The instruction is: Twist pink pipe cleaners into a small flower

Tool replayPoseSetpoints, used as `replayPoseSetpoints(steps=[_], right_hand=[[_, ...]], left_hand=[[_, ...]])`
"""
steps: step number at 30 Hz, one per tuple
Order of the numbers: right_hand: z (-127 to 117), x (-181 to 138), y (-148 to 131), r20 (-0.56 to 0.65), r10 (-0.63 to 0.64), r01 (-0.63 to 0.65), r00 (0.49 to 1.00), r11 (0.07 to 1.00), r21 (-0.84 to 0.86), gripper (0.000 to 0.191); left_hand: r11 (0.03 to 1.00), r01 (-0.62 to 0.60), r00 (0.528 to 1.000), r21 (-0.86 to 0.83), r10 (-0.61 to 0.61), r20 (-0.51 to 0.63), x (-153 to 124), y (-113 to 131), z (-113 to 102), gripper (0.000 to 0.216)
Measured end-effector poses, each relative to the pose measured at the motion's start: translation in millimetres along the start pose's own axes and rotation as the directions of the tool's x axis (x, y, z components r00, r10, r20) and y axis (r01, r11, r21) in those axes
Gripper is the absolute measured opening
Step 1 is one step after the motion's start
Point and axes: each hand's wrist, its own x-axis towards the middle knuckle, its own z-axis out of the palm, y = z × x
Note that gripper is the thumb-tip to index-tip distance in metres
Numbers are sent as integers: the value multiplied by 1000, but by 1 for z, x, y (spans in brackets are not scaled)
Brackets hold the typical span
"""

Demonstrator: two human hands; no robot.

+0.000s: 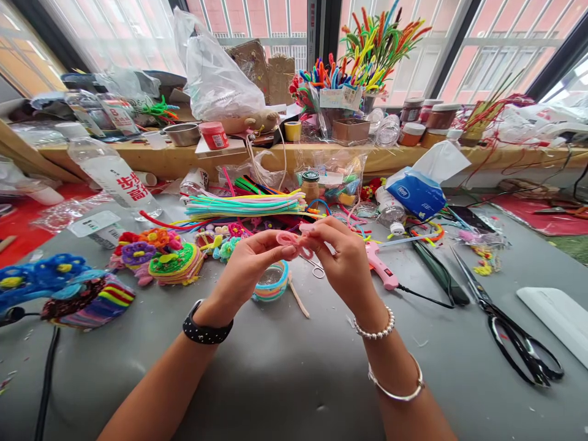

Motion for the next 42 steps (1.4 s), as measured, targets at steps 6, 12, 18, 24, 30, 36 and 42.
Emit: replayPoseSetpoints(steps=[6, 12, 18, 24, 30, 36, 42], right_hand=[[0, 0, 0, 16, 3, -4, 1000, 999, 38, 8], [-2, 2, -6, 127, 230, -258, 965, 923, 286, 19], [2, 1, -7, 309, 455, -541, 835, 576, 613, 20], [16, 1, -12, 458, 510, -671, 729, 397, 626, 17], [18, -2, -11, -9, 358, -327, 934, 864, 384, 25], [13, -4, -9, -24, 40, -42, 999, 997, -61, 14], [17, -3, -8, 66, 17, -16, 998, 1000, -22, 8]], left_hand=[[1000, 21, 1000, 3, -21, 15, 0, -1, 0, 19], [995, 78, 996, -63, -76, 36, -1, 0, -3, 13], [985, 148, 983, -93, -136, 126, -4, 3, -2, 10], [973, 113, 979, -203, -74, 188, -6, 2, 1, 6], [925, 124, 991, -359, -100, 83, -4, 0, 4, 5], [913, 109, 993, -394, -115, 8, -3, 1, 3, 9], [935, 57, 995, -351, -83, -62, -4, 2, 5, 12]])
